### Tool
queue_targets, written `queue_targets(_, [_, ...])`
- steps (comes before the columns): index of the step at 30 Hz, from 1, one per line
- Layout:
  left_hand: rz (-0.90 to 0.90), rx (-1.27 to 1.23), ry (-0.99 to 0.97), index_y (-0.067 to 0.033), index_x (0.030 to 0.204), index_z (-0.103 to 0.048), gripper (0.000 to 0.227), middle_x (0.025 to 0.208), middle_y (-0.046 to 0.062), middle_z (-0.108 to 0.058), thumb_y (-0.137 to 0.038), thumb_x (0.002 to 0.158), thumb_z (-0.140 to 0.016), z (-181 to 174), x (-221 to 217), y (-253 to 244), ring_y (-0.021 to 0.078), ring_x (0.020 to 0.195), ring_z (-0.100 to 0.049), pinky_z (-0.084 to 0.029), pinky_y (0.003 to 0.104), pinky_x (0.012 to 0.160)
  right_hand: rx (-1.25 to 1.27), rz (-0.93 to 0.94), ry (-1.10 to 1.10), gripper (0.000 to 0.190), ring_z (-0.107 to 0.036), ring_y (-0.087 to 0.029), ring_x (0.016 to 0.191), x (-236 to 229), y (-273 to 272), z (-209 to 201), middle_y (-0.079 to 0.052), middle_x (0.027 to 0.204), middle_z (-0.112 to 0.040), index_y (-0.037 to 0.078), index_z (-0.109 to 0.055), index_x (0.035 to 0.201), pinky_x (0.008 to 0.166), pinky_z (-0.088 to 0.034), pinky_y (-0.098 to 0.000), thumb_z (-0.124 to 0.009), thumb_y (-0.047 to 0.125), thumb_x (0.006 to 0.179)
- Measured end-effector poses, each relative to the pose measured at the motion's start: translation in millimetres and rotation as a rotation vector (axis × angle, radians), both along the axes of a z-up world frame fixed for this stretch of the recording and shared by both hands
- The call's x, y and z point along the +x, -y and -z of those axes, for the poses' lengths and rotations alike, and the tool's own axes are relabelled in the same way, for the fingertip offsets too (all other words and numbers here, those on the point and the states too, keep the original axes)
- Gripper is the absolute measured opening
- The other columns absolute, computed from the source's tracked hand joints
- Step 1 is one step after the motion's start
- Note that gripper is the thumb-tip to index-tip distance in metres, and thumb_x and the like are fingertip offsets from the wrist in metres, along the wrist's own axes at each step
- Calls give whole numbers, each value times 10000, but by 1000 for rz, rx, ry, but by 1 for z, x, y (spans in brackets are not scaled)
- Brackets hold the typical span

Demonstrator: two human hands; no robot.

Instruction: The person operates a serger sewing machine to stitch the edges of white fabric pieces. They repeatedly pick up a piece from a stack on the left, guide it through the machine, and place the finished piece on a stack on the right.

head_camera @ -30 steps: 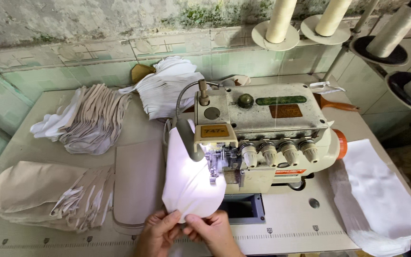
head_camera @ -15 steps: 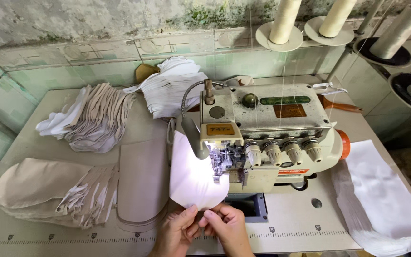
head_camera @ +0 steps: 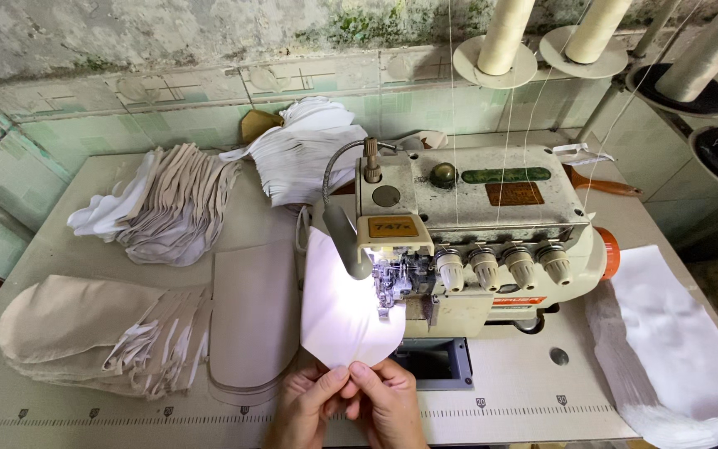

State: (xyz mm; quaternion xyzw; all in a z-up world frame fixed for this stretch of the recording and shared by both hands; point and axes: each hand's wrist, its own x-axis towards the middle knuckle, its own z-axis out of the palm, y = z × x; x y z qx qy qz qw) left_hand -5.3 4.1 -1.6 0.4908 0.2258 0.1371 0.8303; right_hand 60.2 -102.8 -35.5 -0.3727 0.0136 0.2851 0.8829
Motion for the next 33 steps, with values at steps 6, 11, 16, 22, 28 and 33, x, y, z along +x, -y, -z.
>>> queue_targets(6, [-245, 1383, 307, -143, 711, -569, 211, 675, -7, -522, -224, 832, -721, -67, 3, -4, 141, 603, -455, -359, 331, 597, -212, 71, 189, 227, -515, -192, 343, 3, 5, 18, -189, 471, -623, -61, -693, 705, 359, -374, -276, -789, 73, 860])
queue_targets(11, [72, 1774, 673, -95, 1034, -773, 117, 1096, 43, -743, -121, 925, -741, -96, 39, -29, 242, 1008, -632, -452, 363, 887, -308, 168, 237, 343, -459, -185, 305, 7, 12, -8, -185, 421, -623, -5, -563, 561, 327, -386, -304, -761, -17, 841])
queue_targets(16, [37, 1781, 584, -126, 980, -753, 80, 977, -1, -715, -147, 905, -768, -95, 42, -26, 227, 791, -552, -434, 371, 738, -543, 186, 476, 354, -481, -86, 457, 15, 24, -32, -51, 463, -684, 73, -604, 533, 486, -400, -254, -764, 109, 847])
queue_targets(22, [-31, 1789, 580, -147, 928, -738, 35, 1002, -43, -733, -142, 896, -753, -92, 45, -21, 217, 761, -548, -456, 348, 724, -525, 229, 408, 168, -576, -121, 483, 23, 33, -27, -102, 508, -719, 3, -798, 726, 506, -460, -267, -753, 98, 856])
queue_targets(28, [-25, 1791, 505, -123, 893, -765, 68, 984, 11, -764, -174, 854, -785, -99, 60, -26, 219, 783, -588, -482, 366, 747, -515, 255, 347, 134, -553, -139, 389, 19, 34, -21, -141, 462, -701, -14, -832, 758, 411, -482, -262, -795, 99, 820])
queue_targets(33, [-100, 1853, 423, -142, 955, -748, 96, 1014, -10, -744, -180, 871, -772, -104, 72, -26, 235, 810, -589, -474, 362, 777, -546, 253, 368, 142, -545, -145, 378, 18, 39, -1, -124, 452, -699, -6, -831, 759, 423, -465, -252, -802, 123, 812])
